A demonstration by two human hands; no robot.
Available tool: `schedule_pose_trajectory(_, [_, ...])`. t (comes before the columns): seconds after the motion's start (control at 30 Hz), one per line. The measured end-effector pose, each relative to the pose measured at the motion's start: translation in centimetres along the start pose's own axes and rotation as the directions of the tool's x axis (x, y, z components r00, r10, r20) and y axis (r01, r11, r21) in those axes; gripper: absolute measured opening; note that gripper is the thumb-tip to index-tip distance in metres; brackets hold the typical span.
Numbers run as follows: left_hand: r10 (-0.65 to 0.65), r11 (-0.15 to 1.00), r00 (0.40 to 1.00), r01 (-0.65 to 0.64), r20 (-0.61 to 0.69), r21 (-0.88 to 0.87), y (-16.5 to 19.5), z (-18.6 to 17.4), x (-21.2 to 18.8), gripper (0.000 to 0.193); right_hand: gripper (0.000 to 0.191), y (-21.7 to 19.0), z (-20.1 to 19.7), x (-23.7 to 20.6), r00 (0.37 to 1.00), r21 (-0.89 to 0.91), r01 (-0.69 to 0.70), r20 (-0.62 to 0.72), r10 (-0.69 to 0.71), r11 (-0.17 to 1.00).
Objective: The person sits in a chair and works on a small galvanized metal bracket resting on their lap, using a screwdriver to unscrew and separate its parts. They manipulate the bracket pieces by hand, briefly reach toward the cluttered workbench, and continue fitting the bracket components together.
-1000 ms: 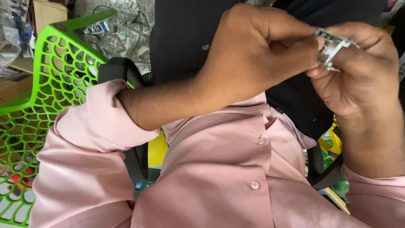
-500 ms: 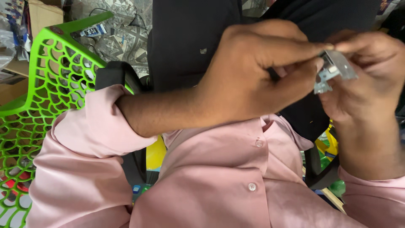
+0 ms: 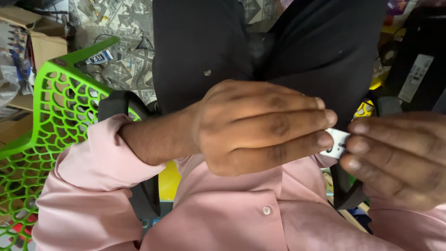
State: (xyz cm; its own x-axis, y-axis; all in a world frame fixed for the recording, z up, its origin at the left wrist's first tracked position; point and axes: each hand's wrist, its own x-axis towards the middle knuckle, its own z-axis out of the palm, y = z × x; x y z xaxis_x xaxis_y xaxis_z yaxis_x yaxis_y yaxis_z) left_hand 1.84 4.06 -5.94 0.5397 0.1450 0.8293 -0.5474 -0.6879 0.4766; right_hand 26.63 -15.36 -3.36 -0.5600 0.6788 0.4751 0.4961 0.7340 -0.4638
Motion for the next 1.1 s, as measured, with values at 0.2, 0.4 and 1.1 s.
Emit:
schedule_pose_trajectory(0.2, [0.012, 0.999, 1.0, -0.012, -0.011, -0.03, -0.1, 0.7, 1.2, 0.016, 0.017, -0.1, -1.0, -0.2, 0.978, -0.082, 0.2, 0.085, -0.193, 0.976])
schedule_pose_trajectory(0.4, [-0.046, 0.993, 0.998, 0.049, 0.034, -0.103, 0.0, 0.6, 1.1, 0.017, 0.016, 0.8, -0.4, 1.2, 0.978, -0.124, 0.209, 0.009, -0.21, 0.97])
schedule_pose_trajectory(1.1, [-0.404, 0.903, 0.912, 0.387, -0.067, -0.188, 2.2, 2.4, -1.0, 0.025, 0.019, 0.2, 0.9, 1.7, 0.991, -0.087, -0.123, -0.07, 0.117, 0.989])
